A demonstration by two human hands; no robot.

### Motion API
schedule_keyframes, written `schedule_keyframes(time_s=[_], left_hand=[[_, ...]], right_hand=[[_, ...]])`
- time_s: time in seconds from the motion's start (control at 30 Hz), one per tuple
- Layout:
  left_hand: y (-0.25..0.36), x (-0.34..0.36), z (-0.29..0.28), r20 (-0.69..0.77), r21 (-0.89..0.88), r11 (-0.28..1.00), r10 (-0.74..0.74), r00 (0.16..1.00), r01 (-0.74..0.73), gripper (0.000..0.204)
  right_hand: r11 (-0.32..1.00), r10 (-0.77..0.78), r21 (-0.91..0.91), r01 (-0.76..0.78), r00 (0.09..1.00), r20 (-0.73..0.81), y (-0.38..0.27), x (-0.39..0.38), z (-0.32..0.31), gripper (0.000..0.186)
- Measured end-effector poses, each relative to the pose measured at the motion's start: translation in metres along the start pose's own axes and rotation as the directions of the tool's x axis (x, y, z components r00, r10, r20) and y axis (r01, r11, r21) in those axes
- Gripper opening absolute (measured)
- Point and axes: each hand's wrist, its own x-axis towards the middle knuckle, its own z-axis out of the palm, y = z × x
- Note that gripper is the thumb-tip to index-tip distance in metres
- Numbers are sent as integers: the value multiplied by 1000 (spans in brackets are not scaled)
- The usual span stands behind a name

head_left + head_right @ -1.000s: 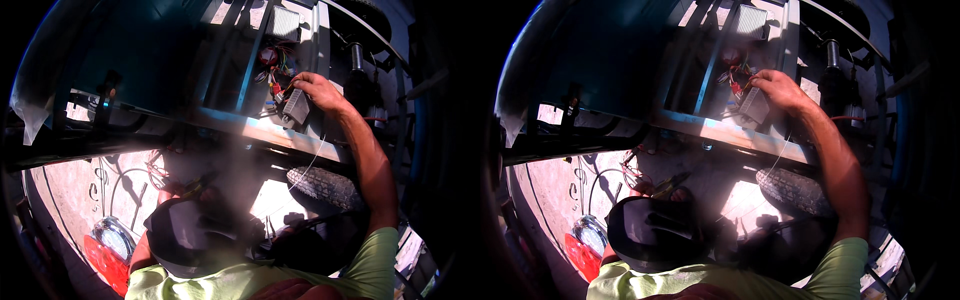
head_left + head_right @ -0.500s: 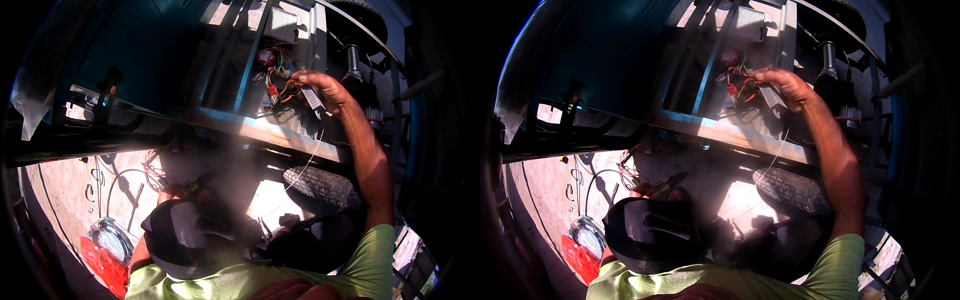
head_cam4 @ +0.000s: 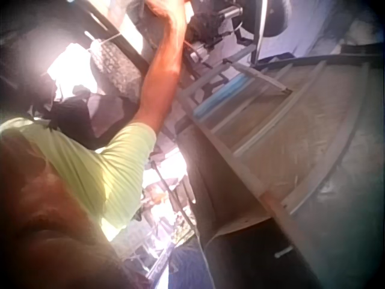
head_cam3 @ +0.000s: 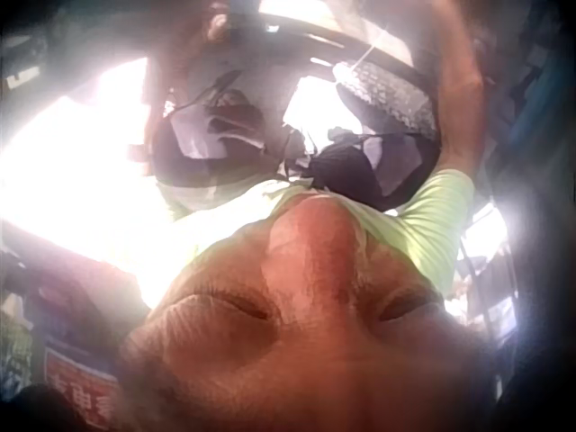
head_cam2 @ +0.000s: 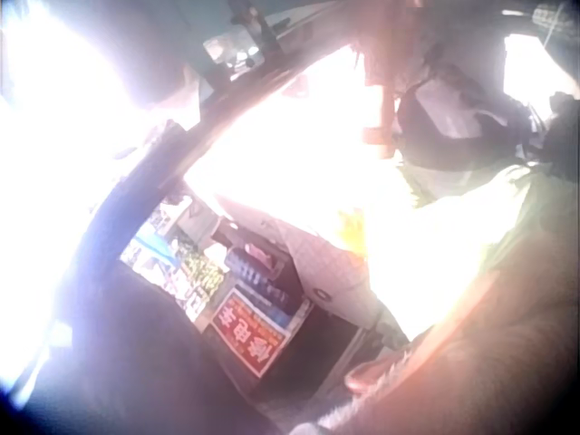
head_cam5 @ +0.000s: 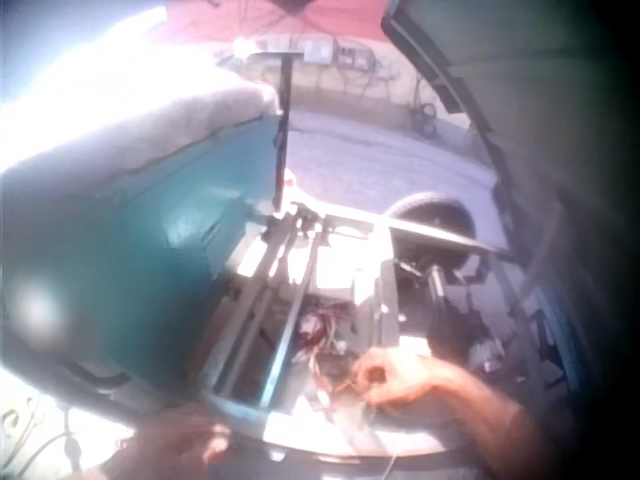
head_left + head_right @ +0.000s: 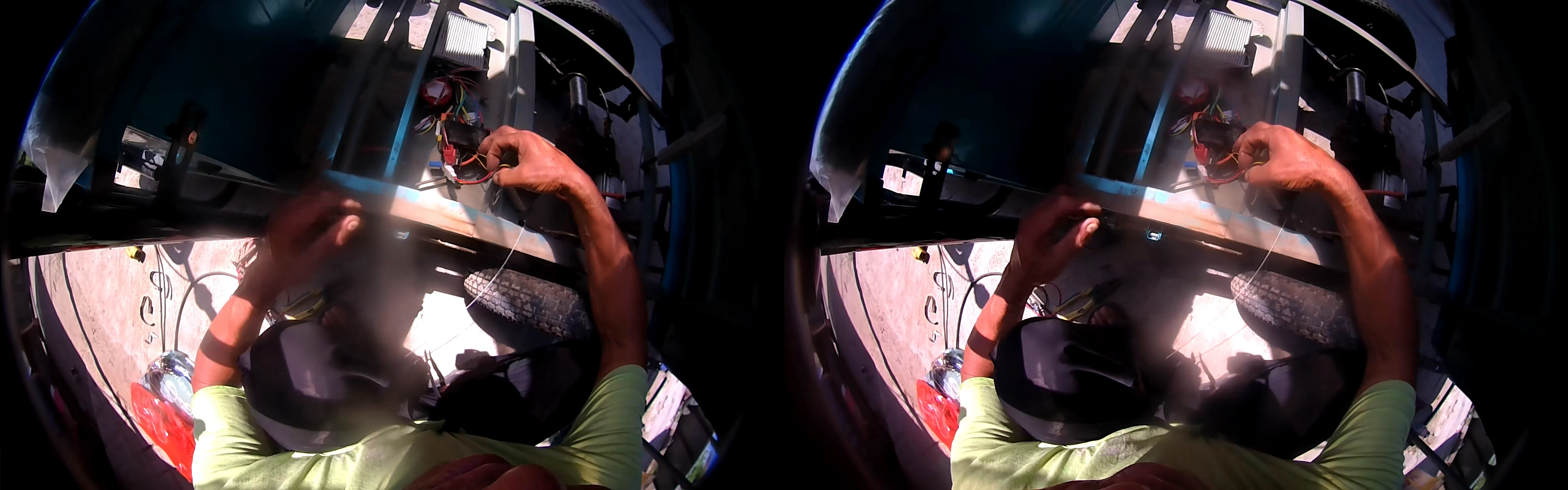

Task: The person connects multiple colored wires to an electronic controller unit and then attaches a black plastic housing over the components by hand.

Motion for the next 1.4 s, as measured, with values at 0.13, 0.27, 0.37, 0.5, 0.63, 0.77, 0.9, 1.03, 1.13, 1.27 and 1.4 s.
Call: schedule_keyframes(time_s=[0.13, 0.27, 0.37, 0.5, 0.63, 0.77, 0.9, 1.03, 1.13, 1.27, 1.4], left_hand=[[-16, 91, 47, 228, 111, 972, 178, 957, -207, 30], [-23, 134, 85, 373, 314, 915, 127, 919, -254, 28], [-36, 136, 100, 359, 310, 917, 133, 924, -252, 21], [-32, 137, 107, 298, 273, 932, 151, 942, -236, 20], [-33, 136, 106, 288, 297, 926, 147, 946, -234, 20], [-29, 138, 103, 232, 287, 930, 164, 959, -229, 19], [-31, 152, 93, 216, 404, 800, 388, 896, -444, 24], [-52, 164, 107, 204, 433, 716, 514, 833, -548, 33], [-53, 163, 109, 195, 360, 782, 471, 861, -509, 34], [-54, 166, 100, 321, 304, 782, 454, 832, -544, 36], [-52, 165, 102, 330, 335, 755, 466, 821, -563, 39]], right_hand=[[980, -105, -169, 108, 994, 29, 7, -2, 1, 16], [972, 8, -234, 7, 998, 63, -13, -7, -11, 20], [982, 132, -140, -126, 991, 34, -20, -16, -21, 20], [964, 245, -121, -238, 969, 40, -4, -24, -33, 16], [966, 255, -72, -250, 964, 77, -4, -24, -36, 16], [969, 235, -120, -215, 953, 192, -8, -20, -24, 17], [956, 261, -187, -224, 943, 208, -12, -16, -19, 17], [971, 216, -149, -189, 957, 194, -15, -19, -21, 19], [983, 179, -82, -164, 959, 219, -15, -20, -23, 21], [984, 177, -9, -180, 958, 225, -15, -22, -25, 22], [960, 155, 195, -202, 961, 230, -6, -24, -28, 21]])
